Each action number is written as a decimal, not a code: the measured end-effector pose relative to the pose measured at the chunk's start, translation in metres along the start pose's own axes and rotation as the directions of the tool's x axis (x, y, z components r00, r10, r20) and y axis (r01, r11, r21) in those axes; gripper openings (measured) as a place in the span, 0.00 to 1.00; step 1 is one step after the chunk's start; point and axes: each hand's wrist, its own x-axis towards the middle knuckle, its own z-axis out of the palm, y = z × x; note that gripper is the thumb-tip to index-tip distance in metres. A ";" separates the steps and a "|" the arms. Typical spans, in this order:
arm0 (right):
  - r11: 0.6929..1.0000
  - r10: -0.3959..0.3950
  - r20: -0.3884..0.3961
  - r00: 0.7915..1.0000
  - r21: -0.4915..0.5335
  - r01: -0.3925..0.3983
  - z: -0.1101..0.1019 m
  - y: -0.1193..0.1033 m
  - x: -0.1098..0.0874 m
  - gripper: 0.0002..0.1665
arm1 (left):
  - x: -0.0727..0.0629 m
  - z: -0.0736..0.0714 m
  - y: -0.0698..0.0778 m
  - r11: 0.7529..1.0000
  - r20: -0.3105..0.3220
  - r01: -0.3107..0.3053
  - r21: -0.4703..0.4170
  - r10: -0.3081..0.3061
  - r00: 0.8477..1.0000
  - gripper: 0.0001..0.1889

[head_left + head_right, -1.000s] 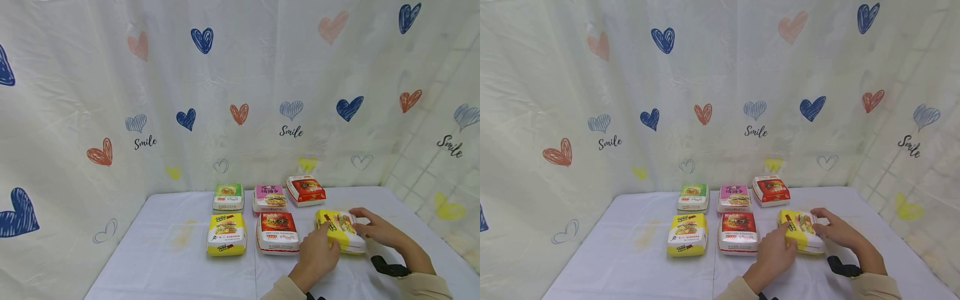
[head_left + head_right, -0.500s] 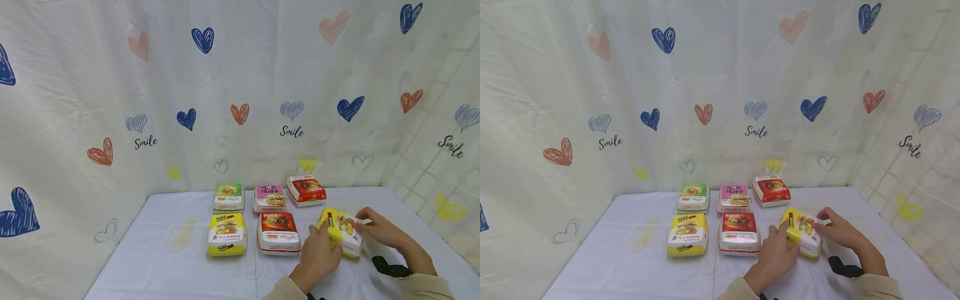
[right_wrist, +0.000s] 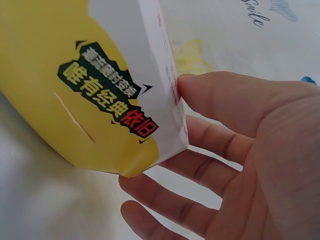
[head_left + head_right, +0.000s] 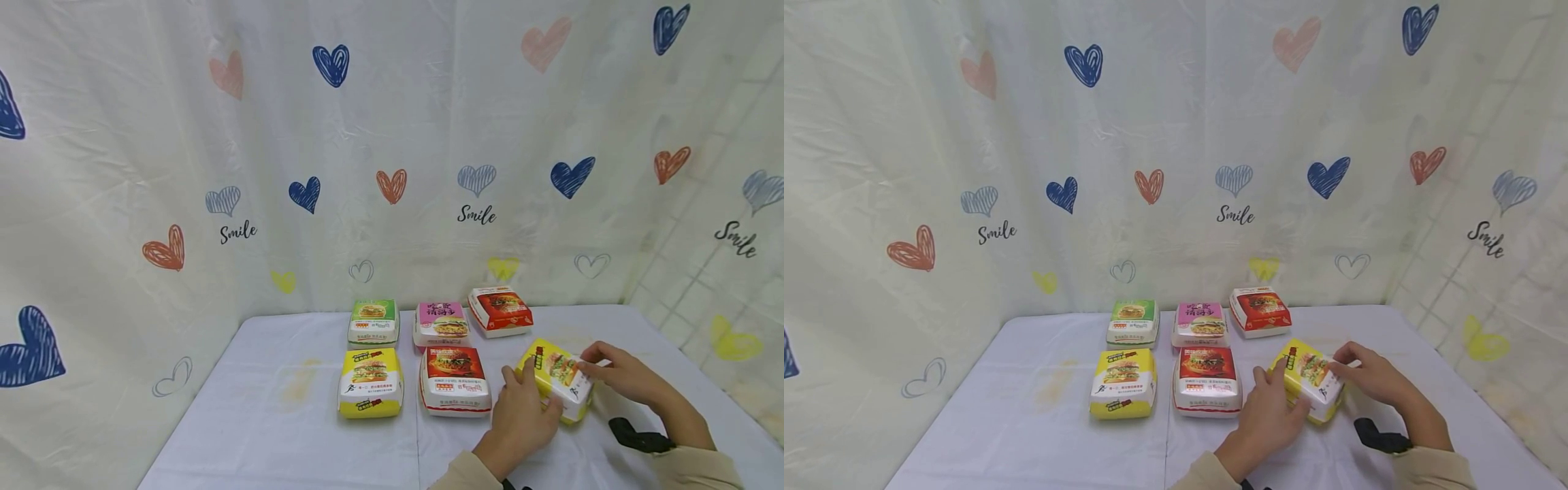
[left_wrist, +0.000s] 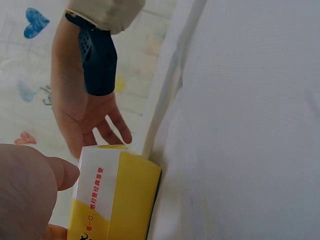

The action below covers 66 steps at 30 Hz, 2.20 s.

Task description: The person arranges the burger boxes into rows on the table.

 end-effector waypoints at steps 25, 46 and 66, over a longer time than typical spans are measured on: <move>0.991 0.012 0.141 0.990 0.131 -0.030 -0.003 0.001 -0.001 0.26 | 0.002 0.001 0.000 0.998 0.041 0.043 0.037 -0.044 0.998 0.39; 0.979 0.092 0.208 0.974 0.158 -0.126 -0.004 -0.008 -0.001 0.35 | 0.004 0.002 -0.002 1.000 0.074 0.010 -0.001 -0.010 0.997 0.35; 0.970 0.106 0.245 0.964 0.187 -0.154 0.002 -0.006 0.001 0.42 | 0.004 -0.001 -0.001 1.000 0.089 0.021 0.011 -0.022 0.996 0.33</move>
